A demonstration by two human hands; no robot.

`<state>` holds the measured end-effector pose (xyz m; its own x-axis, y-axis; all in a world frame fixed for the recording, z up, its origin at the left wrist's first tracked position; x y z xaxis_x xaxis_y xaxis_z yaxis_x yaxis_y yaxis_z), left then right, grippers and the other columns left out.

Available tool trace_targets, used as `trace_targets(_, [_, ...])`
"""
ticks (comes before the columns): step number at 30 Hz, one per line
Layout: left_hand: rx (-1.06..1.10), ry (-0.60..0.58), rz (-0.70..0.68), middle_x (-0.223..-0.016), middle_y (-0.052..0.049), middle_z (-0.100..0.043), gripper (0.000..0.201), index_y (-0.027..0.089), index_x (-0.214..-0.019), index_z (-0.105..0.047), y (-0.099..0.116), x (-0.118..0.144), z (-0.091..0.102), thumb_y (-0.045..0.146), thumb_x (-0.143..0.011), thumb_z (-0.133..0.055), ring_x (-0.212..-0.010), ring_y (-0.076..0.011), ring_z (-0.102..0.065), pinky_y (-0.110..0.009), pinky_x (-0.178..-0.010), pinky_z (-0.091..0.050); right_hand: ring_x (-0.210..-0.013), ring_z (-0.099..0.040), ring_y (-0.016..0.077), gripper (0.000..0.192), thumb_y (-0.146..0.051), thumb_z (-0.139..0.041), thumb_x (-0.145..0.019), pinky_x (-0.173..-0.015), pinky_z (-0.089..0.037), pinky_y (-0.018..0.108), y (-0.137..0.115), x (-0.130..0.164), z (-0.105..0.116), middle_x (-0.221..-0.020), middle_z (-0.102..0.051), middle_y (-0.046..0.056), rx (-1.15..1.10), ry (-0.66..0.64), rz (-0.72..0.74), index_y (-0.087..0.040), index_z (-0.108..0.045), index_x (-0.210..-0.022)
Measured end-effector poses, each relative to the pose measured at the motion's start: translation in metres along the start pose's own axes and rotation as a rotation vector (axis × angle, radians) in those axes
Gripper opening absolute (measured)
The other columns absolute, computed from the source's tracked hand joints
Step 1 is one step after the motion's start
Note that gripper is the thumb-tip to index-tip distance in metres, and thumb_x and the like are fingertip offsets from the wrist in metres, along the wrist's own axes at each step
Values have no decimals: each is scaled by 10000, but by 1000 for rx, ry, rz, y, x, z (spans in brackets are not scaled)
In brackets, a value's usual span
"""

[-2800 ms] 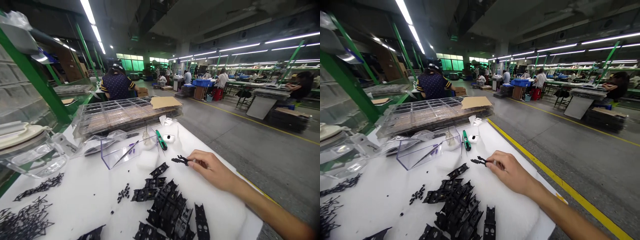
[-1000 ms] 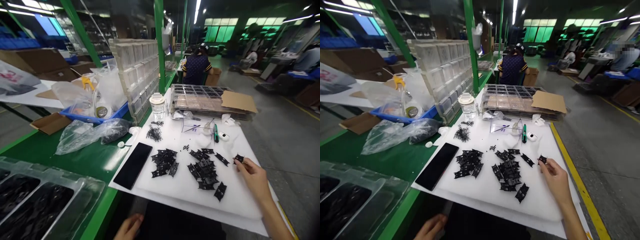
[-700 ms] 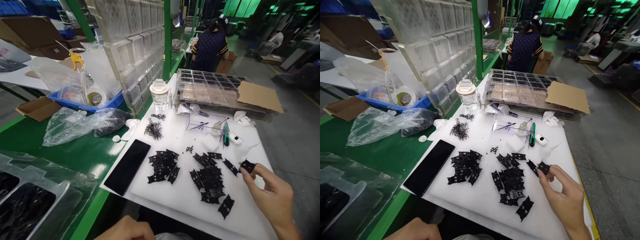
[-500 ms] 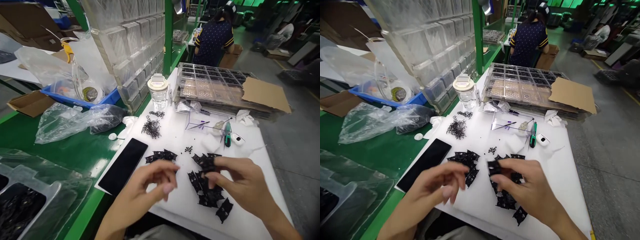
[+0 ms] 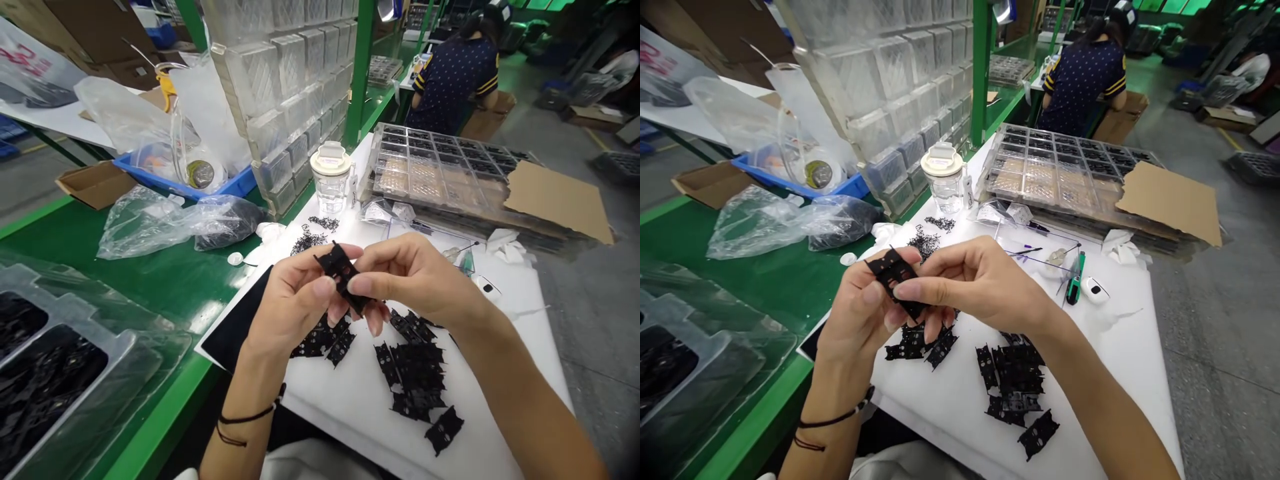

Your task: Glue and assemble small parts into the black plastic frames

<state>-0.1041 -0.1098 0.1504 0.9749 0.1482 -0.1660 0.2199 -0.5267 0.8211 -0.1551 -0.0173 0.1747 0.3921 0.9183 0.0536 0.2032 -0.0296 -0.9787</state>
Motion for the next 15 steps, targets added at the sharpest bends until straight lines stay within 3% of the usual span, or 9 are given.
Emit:
trace_targets(3, [-89, -102, 12, -686, 19, -697, 249, 225, -1009, -823, 17, -14, -25, 387, -825, -867, -506, -97, -606, -178, -467, -487, -544, -701, 127, 262, -379, -769, -925, -475, -520, 194, -23, 3, 9, -733, -758, 29, 45, -19, 100, -155, -756, -790])
trace_targets(5, [-238, -161, -25, -793, 1, -747, 232, 229, -1040, -816, 35, -24, -44, 375, -861, -837, -623, -138, -674, -217, -546, -529, -573, -704, 147, 361, -479, -711, -957, -512, -551, 230, -37, 6, 20, -752, -764, 47, 50, -15, 198, -159, -782, -805])
trace_targets(7, [-336, -107, -197, -910, 30, -751, 105, 238, -1006, -821, 66, -34, -58, 262, -916, -773, -773, -137, -700, -235, -704, -571, -548, -672, 135, 508, -598, -592, -996, -532, -556, 246, -46, 9, 39, -715, -745, 38, -4, 49, 308, -177, -800, -805])
trace_targets(9, [-366, -165, -330, -1007, 53, -741, 213, 207, -964, -825, 92, -44, -77, 229, -989, -615, -963, -132, -711, -222, -854, -549, -510, -616, 104, 484, -571, -569, -1015, -521, -527, 228, -48, 12, 59, -673, -712, 7, -16, 170, 373, -200, -798, -805])
trace_targets(10, [-389, -240, -383, -1002, 44, -732, 340, 184, -940, -824, 103, -48, -89, 312, -1033, -522, -1019, -146, -721, -238, -891, -533, -514, -600, 94, 403, -508, -612, -1007, -522, -514, 214, -45, 12, 66, -667, -702, -5, 54, 236, 358, -206, -793, -810])
trace_targets(12, [-436, -396, -486, -878, 48, -716, 642, 156, -890, -816, 121, -57, -111, 470, -1060, -283, -1049, -160, -737, -302, -941, -501, -617, -644, 98, 221, -378, -683, -975, -589, -532, 202, -28, 7, 69, -748, -734, -10, 382, 265, 192, -211, -787, -873])
trace_targets(15, [-498, -489, -468, -751, 68, -671, 979, 108, -894, -802, 128, -76, -129, 540, -958, 75, -1090, -175, -738, -342, -932, -463, -764, -704, 130, 115, -251, -687, -952, -675, -552, 223, 12, -4, 61, -882, -777, 13, 865, 115, -142, -199, -789, -933])
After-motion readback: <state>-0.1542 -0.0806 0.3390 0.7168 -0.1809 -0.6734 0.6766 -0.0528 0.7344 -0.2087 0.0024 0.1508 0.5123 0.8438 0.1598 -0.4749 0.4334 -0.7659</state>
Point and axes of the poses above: each hand's wrist, its own x-axis away from the middle knuckle, its own z-axis out of the back of the hand, y = z × x, the point moved 8 cm from there along -x, towards the middle knuckle
